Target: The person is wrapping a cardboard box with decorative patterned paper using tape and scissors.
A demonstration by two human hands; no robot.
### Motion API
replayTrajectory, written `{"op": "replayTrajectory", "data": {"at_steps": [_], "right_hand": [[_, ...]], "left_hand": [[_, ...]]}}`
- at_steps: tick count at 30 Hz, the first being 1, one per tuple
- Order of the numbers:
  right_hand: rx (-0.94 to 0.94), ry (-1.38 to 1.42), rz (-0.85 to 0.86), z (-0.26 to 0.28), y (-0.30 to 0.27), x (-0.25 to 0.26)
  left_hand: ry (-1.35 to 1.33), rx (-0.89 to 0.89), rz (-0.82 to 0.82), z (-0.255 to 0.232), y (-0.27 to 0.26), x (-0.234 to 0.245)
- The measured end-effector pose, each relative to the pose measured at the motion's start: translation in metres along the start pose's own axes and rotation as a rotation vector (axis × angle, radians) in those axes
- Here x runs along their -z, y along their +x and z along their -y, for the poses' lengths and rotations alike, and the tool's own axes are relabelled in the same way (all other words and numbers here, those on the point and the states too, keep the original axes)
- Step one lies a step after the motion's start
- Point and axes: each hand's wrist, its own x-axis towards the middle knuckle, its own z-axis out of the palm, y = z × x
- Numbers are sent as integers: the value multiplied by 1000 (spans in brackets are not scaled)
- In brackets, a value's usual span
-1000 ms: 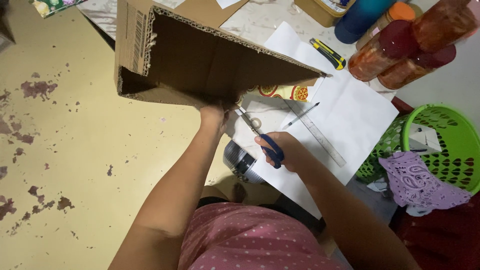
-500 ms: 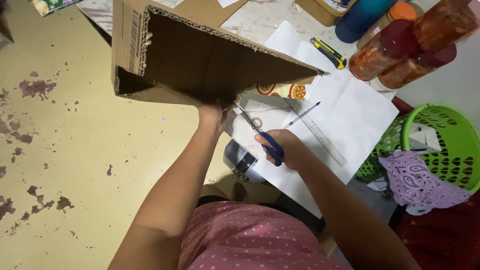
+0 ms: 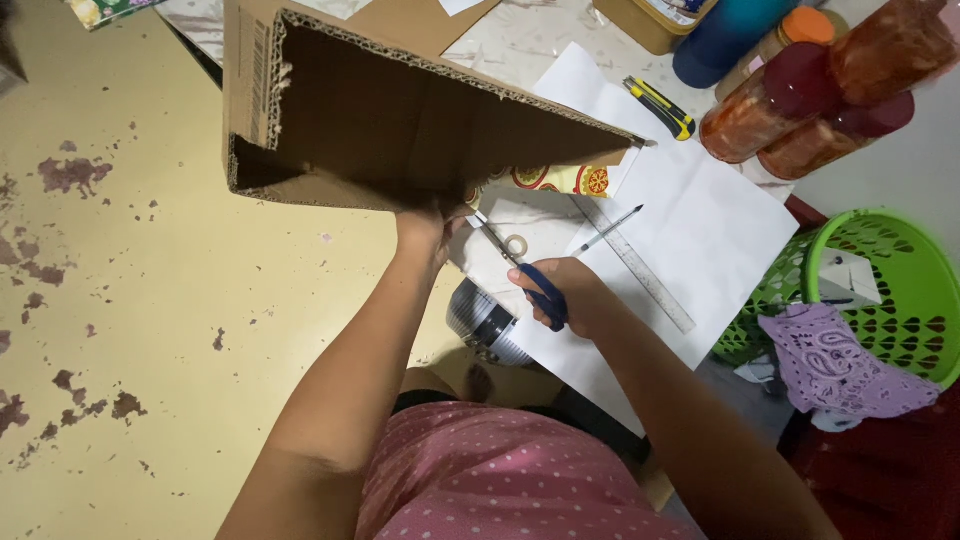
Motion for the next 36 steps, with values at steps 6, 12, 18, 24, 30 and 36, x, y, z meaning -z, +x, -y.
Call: {"op": "replayTrajectory", "data": {"at_steps": [6, 12, 18, 24, 30, 36], "right_hand": [[5, 52, 6, -2, 2, 0], [-31, 10, -50, -3, 6, -2], [-11, 13, -25, 2, 1, -4], [13, 9, -17, -6, 4, 2], [1, 35, -21, -2, -1, -1], [-2, 12, -34, -7, 6, 1]], "left_hand": [[16, -29, 48, -10, -15, -7], [-27, -37, 65, 2, -2, 3], [100, 0, -32, -5, -17, -7], [33, -39, 8, 7, 0, 0], [14, -75, 69, 8, 1, -2], [-20, -55, 70, 23, 21, 11]]}}
